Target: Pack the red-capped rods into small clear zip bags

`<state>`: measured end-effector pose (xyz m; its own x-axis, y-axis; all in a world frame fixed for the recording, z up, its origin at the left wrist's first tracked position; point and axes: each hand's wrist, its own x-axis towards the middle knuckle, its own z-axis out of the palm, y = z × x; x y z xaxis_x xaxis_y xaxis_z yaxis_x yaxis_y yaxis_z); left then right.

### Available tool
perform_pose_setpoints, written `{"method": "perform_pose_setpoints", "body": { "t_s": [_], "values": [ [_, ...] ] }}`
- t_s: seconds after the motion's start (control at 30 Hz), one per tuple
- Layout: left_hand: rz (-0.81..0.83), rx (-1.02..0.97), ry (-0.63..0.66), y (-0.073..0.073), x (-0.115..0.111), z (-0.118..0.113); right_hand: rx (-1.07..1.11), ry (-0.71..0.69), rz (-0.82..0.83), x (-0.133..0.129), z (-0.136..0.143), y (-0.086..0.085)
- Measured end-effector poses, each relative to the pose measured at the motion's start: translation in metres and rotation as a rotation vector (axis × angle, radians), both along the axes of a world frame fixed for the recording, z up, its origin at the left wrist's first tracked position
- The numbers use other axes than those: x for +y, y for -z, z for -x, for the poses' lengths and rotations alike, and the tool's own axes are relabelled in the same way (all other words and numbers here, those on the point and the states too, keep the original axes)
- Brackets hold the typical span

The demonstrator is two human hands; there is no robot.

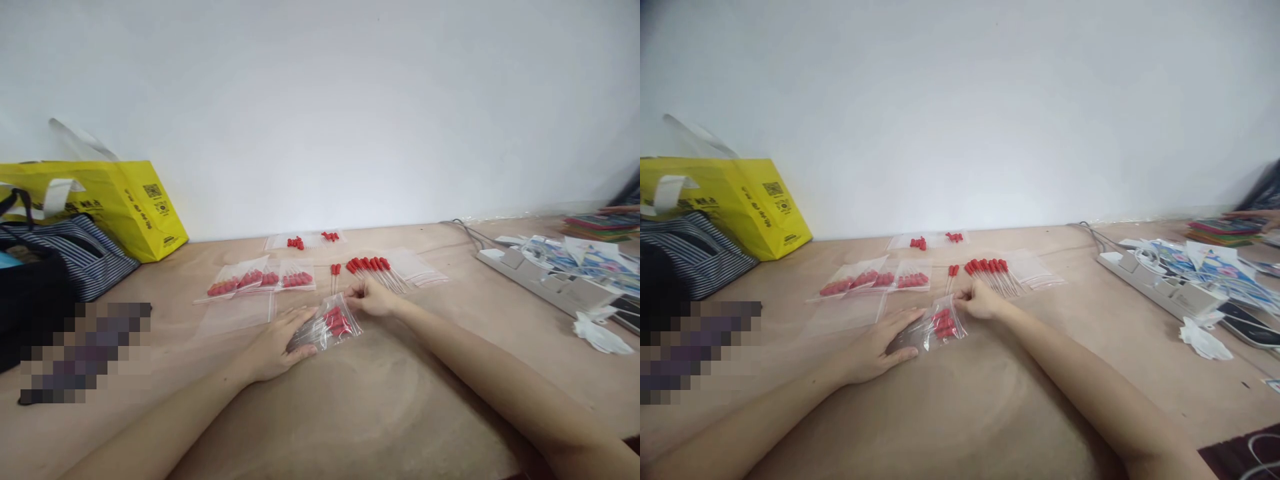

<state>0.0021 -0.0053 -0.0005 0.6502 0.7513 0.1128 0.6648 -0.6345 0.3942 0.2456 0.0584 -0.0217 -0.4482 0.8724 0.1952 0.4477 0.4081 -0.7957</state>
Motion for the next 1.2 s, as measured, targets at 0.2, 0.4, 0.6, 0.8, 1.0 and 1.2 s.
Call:
{"method": "perform_pose_setpoints", "body": {
  "t_s": [0.2, 0.4, 0.6, 0.8, 1.0, 1.2],
  "values": [
    [0.0, 0.03, 0.02, 0.0, 0.001, 0.0, -0.706, 0.317, -0.573, 0.045, 0.002, -0.024],
    [-0.008, 0.054, 0.039, 0.0, 0.0, 0.0, -0.961, 0.213, -0.627, 0.071, 0.019, -0.014],
    [-0.014, 0.058, 0.04, 0.0, 0.0, 0.0, -0.968, 0.155, -0.679, 0.076, 0.002, -0.015],
    [-0.02, 0.03, 0.039, 0.002, 0.002, 0.001, -0.95, 0.005, -0.747, 0.072, -0.01, -0.024],
    [-0.016, 0.03, 0.036, 0.003, 0.003, 0.002, -0.679, -0.041, -0.687, 0.044, -0.036, -0.036],
    [-0.01, 0.02, 0.029, 0.003, 0.004, 0.002, -0.163, 0.093, -0.493, 0.002, -0.092, -0.026]
  ]
}}
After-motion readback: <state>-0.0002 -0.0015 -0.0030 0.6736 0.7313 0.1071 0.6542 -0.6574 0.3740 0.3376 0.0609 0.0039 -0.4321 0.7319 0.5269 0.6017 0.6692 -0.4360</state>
